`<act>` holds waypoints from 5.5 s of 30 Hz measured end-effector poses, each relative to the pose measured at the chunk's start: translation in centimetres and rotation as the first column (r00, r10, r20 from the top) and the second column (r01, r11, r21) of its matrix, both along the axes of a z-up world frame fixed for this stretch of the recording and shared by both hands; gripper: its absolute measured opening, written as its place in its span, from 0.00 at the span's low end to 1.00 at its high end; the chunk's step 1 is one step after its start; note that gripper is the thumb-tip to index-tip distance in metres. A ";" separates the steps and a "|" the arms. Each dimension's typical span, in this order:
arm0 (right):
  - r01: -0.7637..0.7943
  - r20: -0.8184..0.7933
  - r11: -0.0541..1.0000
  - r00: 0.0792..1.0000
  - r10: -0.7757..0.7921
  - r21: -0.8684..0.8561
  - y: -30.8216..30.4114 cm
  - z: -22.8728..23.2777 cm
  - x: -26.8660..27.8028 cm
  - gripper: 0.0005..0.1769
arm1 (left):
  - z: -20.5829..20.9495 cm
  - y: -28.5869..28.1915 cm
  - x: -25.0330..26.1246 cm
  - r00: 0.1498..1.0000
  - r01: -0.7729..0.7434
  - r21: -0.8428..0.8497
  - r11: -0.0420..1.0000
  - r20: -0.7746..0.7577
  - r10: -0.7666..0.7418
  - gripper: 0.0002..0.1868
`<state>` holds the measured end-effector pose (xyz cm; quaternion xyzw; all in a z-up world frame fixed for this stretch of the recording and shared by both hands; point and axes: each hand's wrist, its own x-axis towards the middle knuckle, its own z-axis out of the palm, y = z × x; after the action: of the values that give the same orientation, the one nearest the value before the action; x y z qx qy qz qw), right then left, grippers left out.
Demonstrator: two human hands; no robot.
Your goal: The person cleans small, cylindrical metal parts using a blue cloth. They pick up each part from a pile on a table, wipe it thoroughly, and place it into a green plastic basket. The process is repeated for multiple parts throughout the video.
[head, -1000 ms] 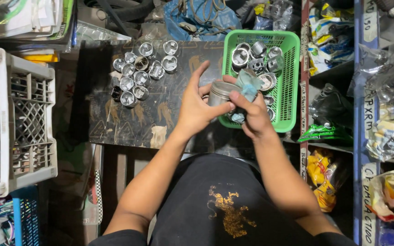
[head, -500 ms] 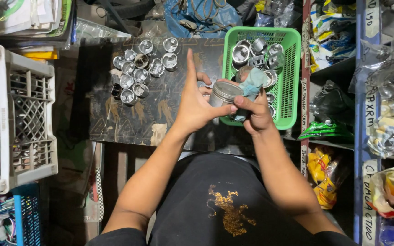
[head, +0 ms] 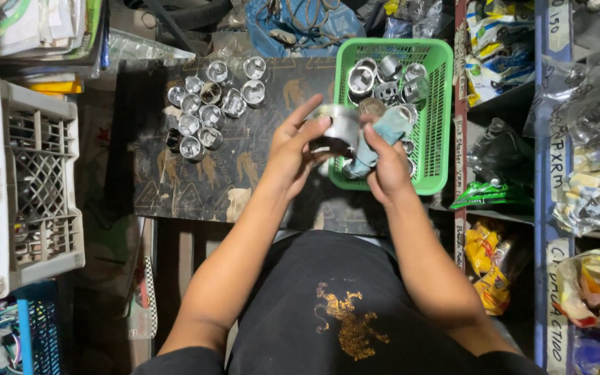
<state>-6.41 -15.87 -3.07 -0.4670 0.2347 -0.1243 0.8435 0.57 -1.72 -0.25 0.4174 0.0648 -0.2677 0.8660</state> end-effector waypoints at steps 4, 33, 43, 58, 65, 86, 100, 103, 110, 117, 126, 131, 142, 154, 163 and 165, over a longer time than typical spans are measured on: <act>-0.110 -0.030 0.968 0.994 0.106 -0.224 -2.3 -5.3 -0.2 0.24 | -5.0 -1.0 1.0 0.995 -0.016 0.123 0.992 -0.093 0.027 0.31; -0.553 -0.551 0.464 0.820 0.156 -0.692 -7.6 -10.0 -2.5 0.18 | -20.0 -5.8 1.4 0.873 0.274 0.717 0.640 0.094 -0.479 0.18; -0.650 -0.656 0.338 0.746 0.113 -0.681 -9.5 -13.8 -1.4 0.18 | -16.0 -5.1 -0.7 0.837 0.123 0.891 0.437 0.144 -0.528 0.16; -0.636 -0.579 0.167 0.762 0.290 -0.754 -1.5 -10.5 4.5 0.16 | -17.6 8.8 0.6 0.964 0.099 0.729 0.677 0.098 -0.247 0.16; -0.740 -0.740 0.009 0.672 -0.014 -0.672 -3.4 -14.1 5.4 0.22 | -20.7 14.1 2.7 0.994 0.065 0.764 0.641 0.008 -0.110 0.15; -0.209 -0.397 0.465 0.847 -0.353 -0.860 -7.4 -11.5 -6.8 0.07 | -12.5 -2.3 0.2 0.488 0.366 0.895 0.256 0.051 -0.872 0.18; -0.486 -0.543 0.436 0.840 -0.009 -0.758 -11.2 -11.1 -5.0 0.11 | -13.5 -8.0 -1.7 0.625 0.313 0.923 0.222 -0.024 -0.780 0.19; -0.540 -0.571 0.424 0.818 0.062 -0.727 -11.2 -11.3 -4.4 0.14 | -14.4 -7.8 -2.4 0.653 0.278 0.940 0.200 -0.032 -0.757 0.18; -0.615 -0.605 0.373 0.780 0.161 -0.694 -12.1 -11.9 -2.0 0.17 | -12.0 -7.5 -2.0 0.679 0.306 0.911 0.276 -0.005 -0.734 0.18; -0.593 -0.538 0.371 0.805 0.249 -0.715 -10.7 -10.1 -0.5 0.21 | -11.6 -6.1 -1.0 0.752 0.298 0.885 0.358 0.013 -0.659 0.17; -0.591 -0.447 0.393 0.799 0.402 -0.704 -3.9 -6.1 3.7 0.10 | -13.5 1.0 0.3 0.883 0.260 0.888 0.380 -0.060 -0.465 0.17; -0.557 -0.358 0.414 0.809 0.466 -0.720 2.6 -8.9 6.6 0.10 | -13.7 7.8 0.6 0.955 0.163 0.881 0.444 -0.027 -0.297 0.16; -0.715 -0.526 0.080 0.581 0.621 -0.695 18.4 -12.6 14.3 0.30 | -20.6 21.2 2.6 0.992 0.122 0.902 0.415 -0.109 -0.056 0.22; -0.791 -0.854 -0.324 0.462 0.237 -0.518 20.6 -23.1 17.0 0.26 | -30.8 21.2 1.4 0.988 0.137 0.905 0.402 -0.154 0.009 0.22; -0.824 -0.502 0.373 0.558 0.660 -0.426 16.0 -11.1 11.7 0.09 | -19.1 16.8 3.1 0.967 -0.171 0.449 0.877 -0.096 0.237 0.24; -0.519 -0.195 0.714 0.850 0.489 -0.470 13.1 -12.3 11.5 0.25 | -16.0 15.5 3.1 0.954 -0.255 0.279 0.926 -0.083 0.287 0.21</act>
<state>5.07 -2.73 -15.39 -0.7209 0.0812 0.0662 0.6851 3.70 13.80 -16.22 0.4994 0.2100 -0.1592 0.8253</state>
